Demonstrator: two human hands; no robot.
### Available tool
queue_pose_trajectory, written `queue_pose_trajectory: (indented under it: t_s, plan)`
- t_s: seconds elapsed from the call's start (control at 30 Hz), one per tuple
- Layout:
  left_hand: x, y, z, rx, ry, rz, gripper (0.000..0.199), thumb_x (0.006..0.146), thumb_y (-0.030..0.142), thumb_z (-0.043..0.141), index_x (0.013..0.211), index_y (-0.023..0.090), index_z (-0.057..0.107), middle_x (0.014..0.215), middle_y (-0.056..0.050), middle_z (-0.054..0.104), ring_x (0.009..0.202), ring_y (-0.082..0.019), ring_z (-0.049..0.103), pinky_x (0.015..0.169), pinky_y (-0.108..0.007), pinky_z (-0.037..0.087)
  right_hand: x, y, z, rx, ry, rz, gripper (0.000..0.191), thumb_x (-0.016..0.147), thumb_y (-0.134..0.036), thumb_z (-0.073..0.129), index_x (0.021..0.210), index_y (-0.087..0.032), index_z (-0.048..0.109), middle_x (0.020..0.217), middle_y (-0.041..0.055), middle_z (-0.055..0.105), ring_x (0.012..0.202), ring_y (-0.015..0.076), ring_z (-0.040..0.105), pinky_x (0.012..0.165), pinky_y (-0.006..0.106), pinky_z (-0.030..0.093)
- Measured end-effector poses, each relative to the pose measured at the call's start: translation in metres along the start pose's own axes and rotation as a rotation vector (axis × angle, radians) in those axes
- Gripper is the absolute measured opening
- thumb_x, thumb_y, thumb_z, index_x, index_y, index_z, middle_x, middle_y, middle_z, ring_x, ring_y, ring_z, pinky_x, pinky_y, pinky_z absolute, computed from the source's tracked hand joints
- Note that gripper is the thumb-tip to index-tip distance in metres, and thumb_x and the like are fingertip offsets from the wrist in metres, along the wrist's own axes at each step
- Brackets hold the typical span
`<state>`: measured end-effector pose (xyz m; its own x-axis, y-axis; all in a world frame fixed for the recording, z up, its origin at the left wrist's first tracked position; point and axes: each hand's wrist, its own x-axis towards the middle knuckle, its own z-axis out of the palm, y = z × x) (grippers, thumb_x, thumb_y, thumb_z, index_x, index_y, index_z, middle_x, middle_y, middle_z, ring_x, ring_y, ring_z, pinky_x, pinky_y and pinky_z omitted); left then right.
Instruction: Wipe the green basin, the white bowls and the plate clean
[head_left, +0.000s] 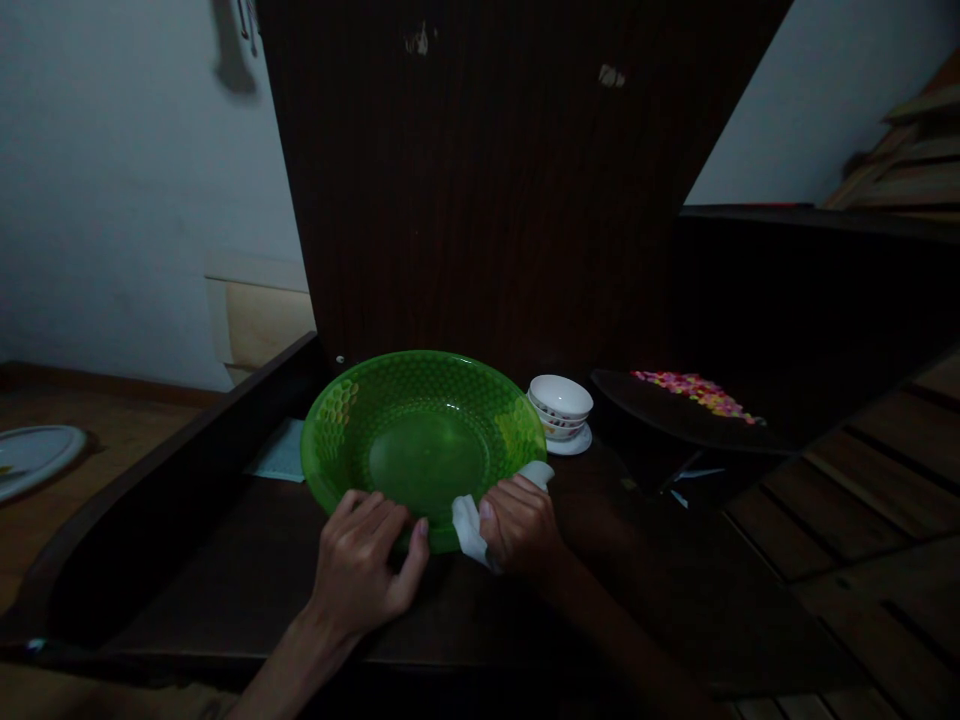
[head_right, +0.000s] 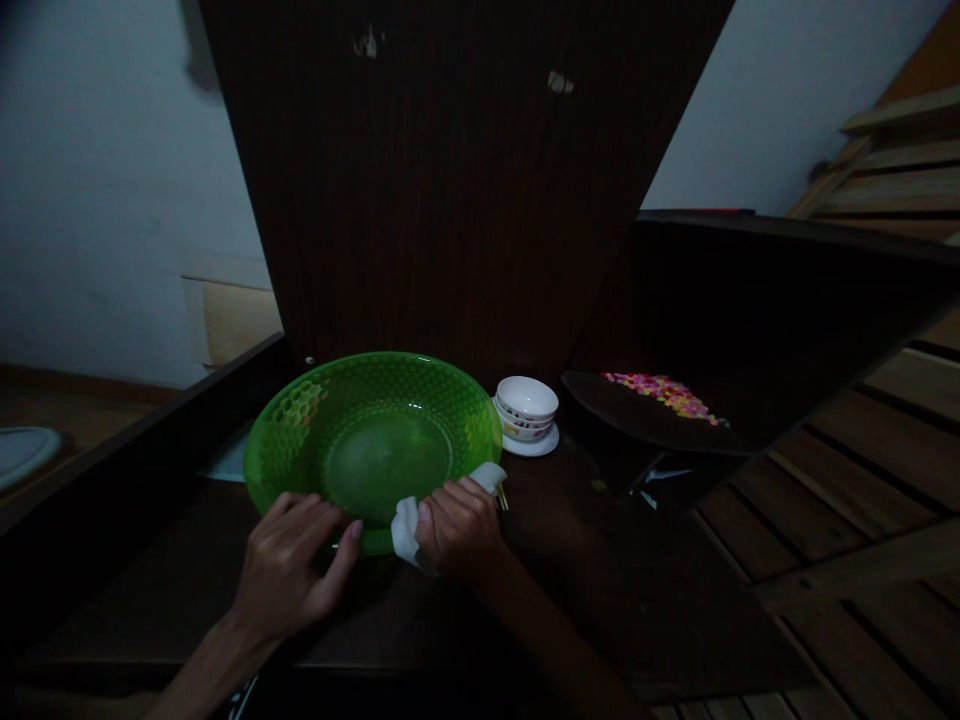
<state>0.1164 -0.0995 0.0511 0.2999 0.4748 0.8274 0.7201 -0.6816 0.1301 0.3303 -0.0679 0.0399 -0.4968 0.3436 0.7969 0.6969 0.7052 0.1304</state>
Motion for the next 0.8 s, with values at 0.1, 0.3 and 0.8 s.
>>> queue_pose_trajectory:
  t_s: [0.1,0.3,0.8]
  plan:
    - [0.000,-0.004,0.001,-0.025,0.010,0.003,0.023,0.087,0.014,0.059,0.065,0.018,0.054,0.056,-0.001,0.054,0.054,-0.016,0.049,0.060,-0.034,0.037,-0.008,0.013,-0.004,0.028,-0.008,-0.028,0.037,0.094,-0.009,0.037,0.061,-0.021,0.047,0.052,-0.0005,0.047,0.053,0.0148,0.039,0.058,0.034,0.027]
    - [0.002,-0.010,0.003,-0.041,0.029,-0.017,0.024,0.086,0.017,0.060,0.063,0.018,0.054,0.055,0.000,0.053,0.053,-0.015,0.050,0.060,-0.033,0.036,-0.015,0.042,-0.008,0.123,-0.058,-0.024,0.035,0.096,-0.008,0.034,0.068,-0.020,0.052,0.058,0.0016,0.052,0.057,0.0163,0.045,0.062,0.034,0.035]
    - [-0.003,-0.025,-0.010,0.005,0.053,-0.024,0.015,0.089,0.015,0.056,0.074,0.018,0.057,0.063,-0.001,0.060,0.063,-0.018,0.058,0.079,-0.043,0.040,-0.008,0.025,-0.010,0.106,-0.027,0.039,0.036,0.097,-0.009,0.039,0.064,-0.021,0.048,0.056,0.0008,0.051,0.058,0.0156,0.043,0.062,0.034,0.031]
